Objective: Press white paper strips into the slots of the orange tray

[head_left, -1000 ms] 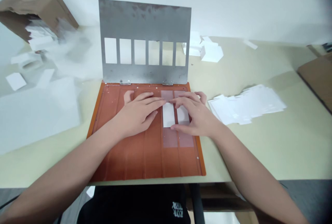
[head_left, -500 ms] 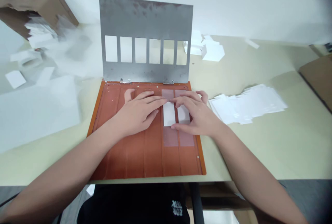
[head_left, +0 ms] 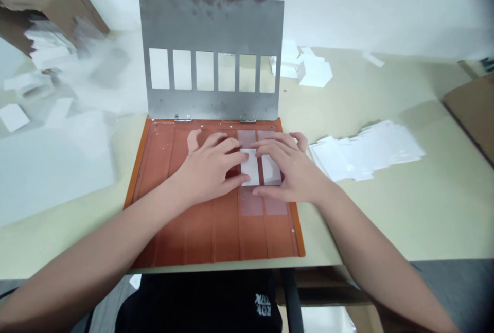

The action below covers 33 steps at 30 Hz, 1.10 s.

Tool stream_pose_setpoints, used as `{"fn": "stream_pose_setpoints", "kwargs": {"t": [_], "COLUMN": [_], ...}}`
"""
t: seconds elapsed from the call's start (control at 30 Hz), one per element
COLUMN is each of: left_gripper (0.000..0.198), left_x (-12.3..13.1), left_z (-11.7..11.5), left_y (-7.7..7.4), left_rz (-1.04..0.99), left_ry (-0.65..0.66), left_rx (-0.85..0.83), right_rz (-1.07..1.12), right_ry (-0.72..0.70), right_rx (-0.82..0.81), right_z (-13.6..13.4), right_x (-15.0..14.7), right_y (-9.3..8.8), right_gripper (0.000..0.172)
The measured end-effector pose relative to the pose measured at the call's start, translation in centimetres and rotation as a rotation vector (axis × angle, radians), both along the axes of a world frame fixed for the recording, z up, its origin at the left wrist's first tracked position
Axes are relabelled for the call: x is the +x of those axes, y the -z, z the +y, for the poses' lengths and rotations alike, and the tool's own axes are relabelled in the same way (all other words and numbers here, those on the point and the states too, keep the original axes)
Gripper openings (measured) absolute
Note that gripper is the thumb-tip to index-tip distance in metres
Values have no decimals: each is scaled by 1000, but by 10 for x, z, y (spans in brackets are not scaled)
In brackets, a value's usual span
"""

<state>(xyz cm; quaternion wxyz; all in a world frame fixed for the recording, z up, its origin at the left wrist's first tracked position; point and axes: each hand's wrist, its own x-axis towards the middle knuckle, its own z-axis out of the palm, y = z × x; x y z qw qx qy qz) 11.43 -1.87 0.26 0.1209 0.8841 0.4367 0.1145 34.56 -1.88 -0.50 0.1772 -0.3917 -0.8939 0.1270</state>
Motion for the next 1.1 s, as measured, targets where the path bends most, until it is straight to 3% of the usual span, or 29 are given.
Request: {"fn": "stream_pose_setpoints", "kwargs": {"t": [0.13,0.27,0.5,0.7,0.9,1.1], "left_gripper": [19,21,28,39,46,32], "left_x": [2,2,1,-5,-1,4], "left_z": [1,1,1,3,3,5], "left_y": [-3,-4,-7,-12,-14,-11], "left_rz": [26,41,24,50,45,41], "left_ry": [5,11,23,86,66,39], "left_rx": [-7,-2,11,-35,-38,-54], "right_rz": [-58,-122,-86,-54,-22,15], "right_ry": [-36,-37,-89,-41,7,39], "right_rx": [-58,-52,2,105,155,170], "right_z": [-12,-17,-12,-11,-7,-5], "right_x": [-5,-6,-5,-6,-7,-7], "right_y": [-9,-11,-10,-5,2,6], "right_gripper": [84,70,26,23,23,25]}}
